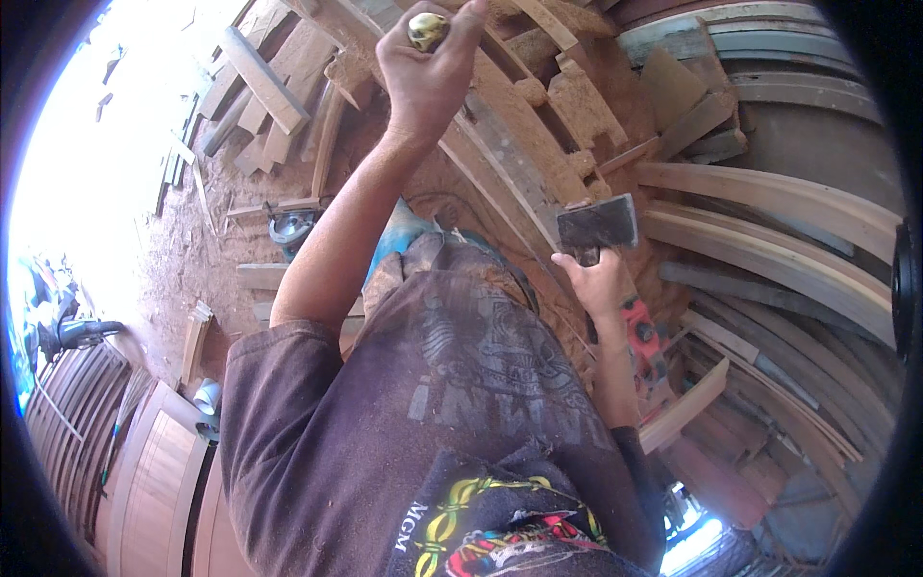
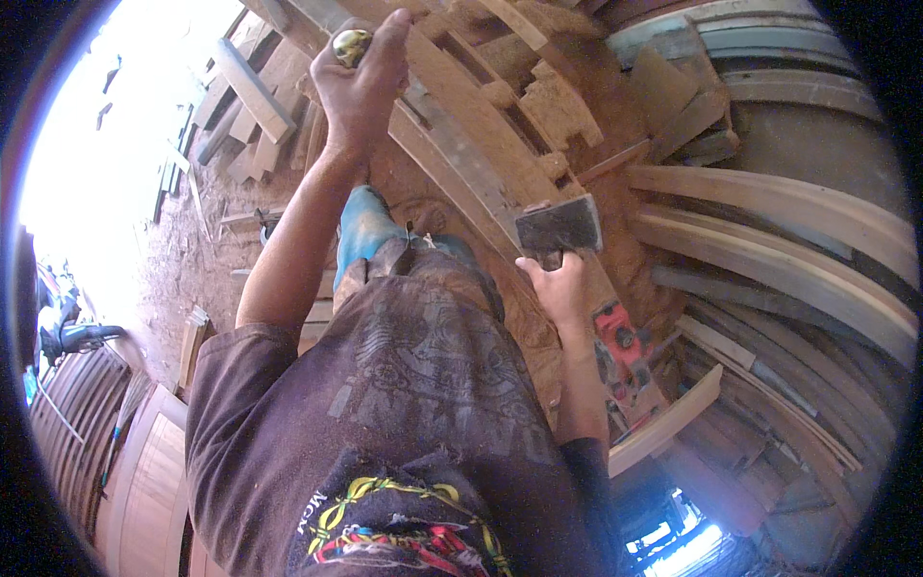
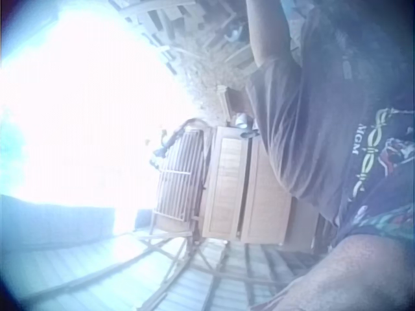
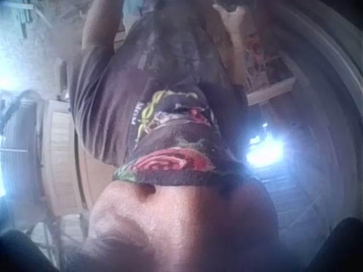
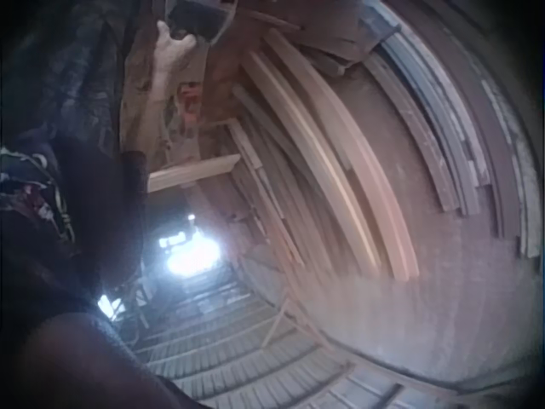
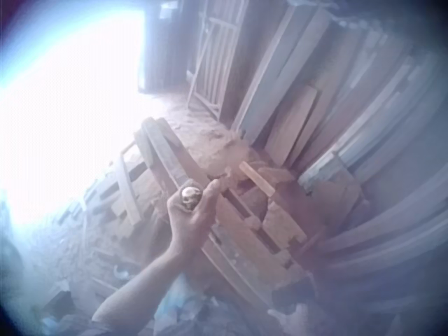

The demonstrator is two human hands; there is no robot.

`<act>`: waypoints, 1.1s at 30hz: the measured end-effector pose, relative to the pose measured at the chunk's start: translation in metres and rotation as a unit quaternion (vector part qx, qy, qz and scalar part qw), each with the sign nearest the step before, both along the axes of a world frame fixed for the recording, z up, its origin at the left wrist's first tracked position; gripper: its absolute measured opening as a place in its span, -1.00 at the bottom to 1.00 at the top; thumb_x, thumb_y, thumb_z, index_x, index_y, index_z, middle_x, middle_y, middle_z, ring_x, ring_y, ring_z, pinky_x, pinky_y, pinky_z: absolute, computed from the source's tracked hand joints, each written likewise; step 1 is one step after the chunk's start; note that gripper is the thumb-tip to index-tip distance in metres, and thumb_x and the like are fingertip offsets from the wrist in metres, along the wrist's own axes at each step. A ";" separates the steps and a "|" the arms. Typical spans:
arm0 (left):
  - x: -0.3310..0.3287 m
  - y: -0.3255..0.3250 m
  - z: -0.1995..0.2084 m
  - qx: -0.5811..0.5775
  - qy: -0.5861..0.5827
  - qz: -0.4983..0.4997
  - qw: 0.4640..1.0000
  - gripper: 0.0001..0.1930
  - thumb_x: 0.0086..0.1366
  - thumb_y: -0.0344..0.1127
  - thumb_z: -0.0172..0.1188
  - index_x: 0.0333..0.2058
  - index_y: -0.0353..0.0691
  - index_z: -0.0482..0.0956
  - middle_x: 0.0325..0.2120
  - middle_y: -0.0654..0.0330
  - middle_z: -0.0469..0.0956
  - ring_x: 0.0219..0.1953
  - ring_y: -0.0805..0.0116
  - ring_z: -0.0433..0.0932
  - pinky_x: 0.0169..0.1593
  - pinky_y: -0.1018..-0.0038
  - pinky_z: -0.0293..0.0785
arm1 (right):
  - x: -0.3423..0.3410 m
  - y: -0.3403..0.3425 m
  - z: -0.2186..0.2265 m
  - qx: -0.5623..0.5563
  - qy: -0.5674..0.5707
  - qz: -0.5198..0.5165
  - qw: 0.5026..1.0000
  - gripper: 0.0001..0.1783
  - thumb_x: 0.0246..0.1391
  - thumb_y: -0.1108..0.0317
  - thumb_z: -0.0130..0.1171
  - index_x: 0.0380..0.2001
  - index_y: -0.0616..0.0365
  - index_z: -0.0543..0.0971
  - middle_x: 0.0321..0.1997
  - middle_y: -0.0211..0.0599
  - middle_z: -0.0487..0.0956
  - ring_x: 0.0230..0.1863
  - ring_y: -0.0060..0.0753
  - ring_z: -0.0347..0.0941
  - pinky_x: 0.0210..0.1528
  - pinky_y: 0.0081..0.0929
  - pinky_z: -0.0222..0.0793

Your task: The person uses a circular saw to cut a wooden plank into smaller pieces. They then use a chisel to mark and shape the wood, and a tape measure to measure the plank.

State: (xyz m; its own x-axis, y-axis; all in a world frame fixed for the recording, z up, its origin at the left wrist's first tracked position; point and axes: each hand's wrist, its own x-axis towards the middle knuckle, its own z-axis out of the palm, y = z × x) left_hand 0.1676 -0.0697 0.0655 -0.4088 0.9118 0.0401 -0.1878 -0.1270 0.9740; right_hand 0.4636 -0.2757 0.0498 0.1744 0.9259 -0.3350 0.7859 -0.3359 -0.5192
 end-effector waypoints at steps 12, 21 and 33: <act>-0.002 -0.006 0.006 -0.010 -0.016 0.004 1.000 -0.64 0.49 -0.23 0.42 -0.49 -0.08 0.49 -0.66 0.51 0.41 -0.63 0.73 0.36 -0.59 0.61 0.20 | -0.052 0.117 0.090 0.216 -0.014 0.186 0.959 -0.68 0.12 0.18 0.60 -0.22 0.18 0.78 -0.25 -0.14 0.81 -0.25 -0.07 0.76 -0.13 -0.19 0.62; -0.002 -0.005 0.007 -0.002 -0.020 0.011 1.000 -0.62 0.49 -0.25 0.42 -0.51 -0.07 0.47 -0.65 0.53 0.38 -0.62 0.75 0.30 -0.58 0.60 0.13 | -0.060 0.120 0.089 0.175 -0.003 0.149 0.973 -0.66 0.11 0.21 0.62 -0.19 0.24 0.78 -0.25 -0.22 0.82 -0.25 -0.33 0.75 -0.09 -0.31 0.60; 0.007 -0.005 0.003 0.011 0.038 0.014 0.999 -0.58 0.46 -0.19 0.45 -0.55 -0.12 0.47 -0.65 0.51 0.40 -0.57 0.72 0.32 -0.52 0.58 0.22 | -0.056 0.131 0.095 0.212 0.013 0.151 0.965 -0.67 0.10 0.19 0.62 -0.20 0.19 0.79 -0.28 -0.23 0.82 -0.29 -0.25 0.75 -0.13 -0.28 0.61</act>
